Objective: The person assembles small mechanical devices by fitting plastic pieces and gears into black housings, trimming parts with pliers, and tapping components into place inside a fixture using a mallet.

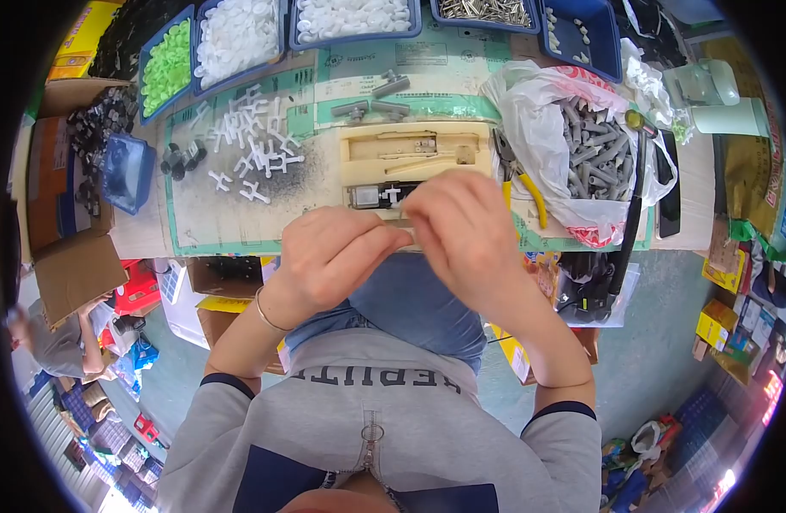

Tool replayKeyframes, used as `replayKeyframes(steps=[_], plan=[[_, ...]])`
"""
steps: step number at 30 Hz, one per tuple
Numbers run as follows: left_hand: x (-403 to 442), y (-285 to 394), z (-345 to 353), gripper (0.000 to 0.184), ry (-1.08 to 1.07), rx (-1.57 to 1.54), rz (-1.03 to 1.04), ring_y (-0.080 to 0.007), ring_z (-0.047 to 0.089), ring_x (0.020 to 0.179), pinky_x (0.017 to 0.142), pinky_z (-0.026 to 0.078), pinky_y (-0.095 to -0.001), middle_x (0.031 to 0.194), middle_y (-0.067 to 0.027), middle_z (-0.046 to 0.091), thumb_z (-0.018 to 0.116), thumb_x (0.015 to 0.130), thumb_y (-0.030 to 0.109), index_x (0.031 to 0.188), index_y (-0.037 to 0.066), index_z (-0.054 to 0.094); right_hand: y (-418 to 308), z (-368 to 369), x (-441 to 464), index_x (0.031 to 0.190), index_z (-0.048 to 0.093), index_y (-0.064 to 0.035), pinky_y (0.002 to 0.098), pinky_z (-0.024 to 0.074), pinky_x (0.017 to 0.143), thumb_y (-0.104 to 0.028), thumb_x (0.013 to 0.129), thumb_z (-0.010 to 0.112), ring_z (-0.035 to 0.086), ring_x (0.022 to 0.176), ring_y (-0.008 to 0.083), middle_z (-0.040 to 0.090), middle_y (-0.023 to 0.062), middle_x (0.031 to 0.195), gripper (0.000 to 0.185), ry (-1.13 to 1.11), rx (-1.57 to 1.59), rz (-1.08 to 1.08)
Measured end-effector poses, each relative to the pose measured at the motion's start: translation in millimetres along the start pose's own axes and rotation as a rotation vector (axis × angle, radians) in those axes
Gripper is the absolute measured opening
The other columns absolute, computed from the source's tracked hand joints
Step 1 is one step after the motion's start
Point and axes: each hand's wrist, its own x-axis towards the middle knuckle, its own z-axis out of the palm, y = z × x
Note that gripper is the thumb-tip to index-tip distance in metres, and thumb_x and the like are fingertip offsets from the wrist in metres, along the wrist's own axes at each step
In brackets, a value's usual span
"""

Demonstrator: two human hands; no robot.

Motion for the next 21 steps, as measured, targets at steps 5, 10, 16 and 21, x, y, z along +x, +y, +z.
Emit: replayKeyframes(steps=[5, 10, 16, 21], plan=[[3, 1, -2, 0.018, -0.073, 0.076, -0.075, -0.0159, 0.053, 0.054, 0.046, 0.038, -0.0281, 0.065, -0.0019, 0.053, 0.074, 0.067, 0.010, 0.080, 0.005, 0.063, 13, 9, 2, 0.085, 0.058, -0.0061, 0.0367, 0.0402, 0.078, 0.000, 0.067, 0.066, 0.051, 0.089, 0.0266, 0.056, 0.0059, 0.091, 0.020, -0.023, -0.129, 0.008], [-15, 4, 10, 0.016, -0.092, 0.164, -0.079, -0.0127, 0.046, 0.056, 0.047, 0.034, -0.0252, 0.066, 0.0010, 0.046, 0.065, 0.070, 0.014, 0.085, 0.009, 0.063, 17, 14, 1, 0.085, 0.058, -0.0065, 0.0367, 0.0399, 0.078, -0.001, 0.067, 0.067, 0.051, 0.090, 0.0261, 0.055, 0.0050, 0.092, 0.021, -0.028, -0.128, 0.004], [-20, 10, 21, 0.024, -0.152, 0.149, -0.124, -0.0127, 0.046, 0.056, 0.048, 0.035, -0.0263, 0.065, 0.0012, 0.045, 0.067, 0.071, 0.016, 0.093, 0.006, 0.064, 19, 15, -1, 0.085, 0.059, -0.0070, 0.0365, 0.0402, 0.079, -0.001, 0.065, 0.069, 0.050, 0.090, 0.0260, 0.055, 0.0044, 0.093, 0.023, -0.009, -0.125, -0.006], [-20, 9, 22, 0.029, -0.159, 0.128, -0.174, -0.0147, 0.047, 0.053, 0.047, 0.036, -0.0282, 0.064, -0.0005, 0.048, 0.069, 0.070, 0.011, 0.098, 0.003, 0.065, 18, 15, -2, 0.085, 0.059, -0.0073, 0.0366, 0.0405, 0.079, -0.002, 0.064, 0.069, 0.050, 0.091, 0.0262, 0.055, 0.0045, 0.093, 0.024, -0.013, -0.121, -0.012]])
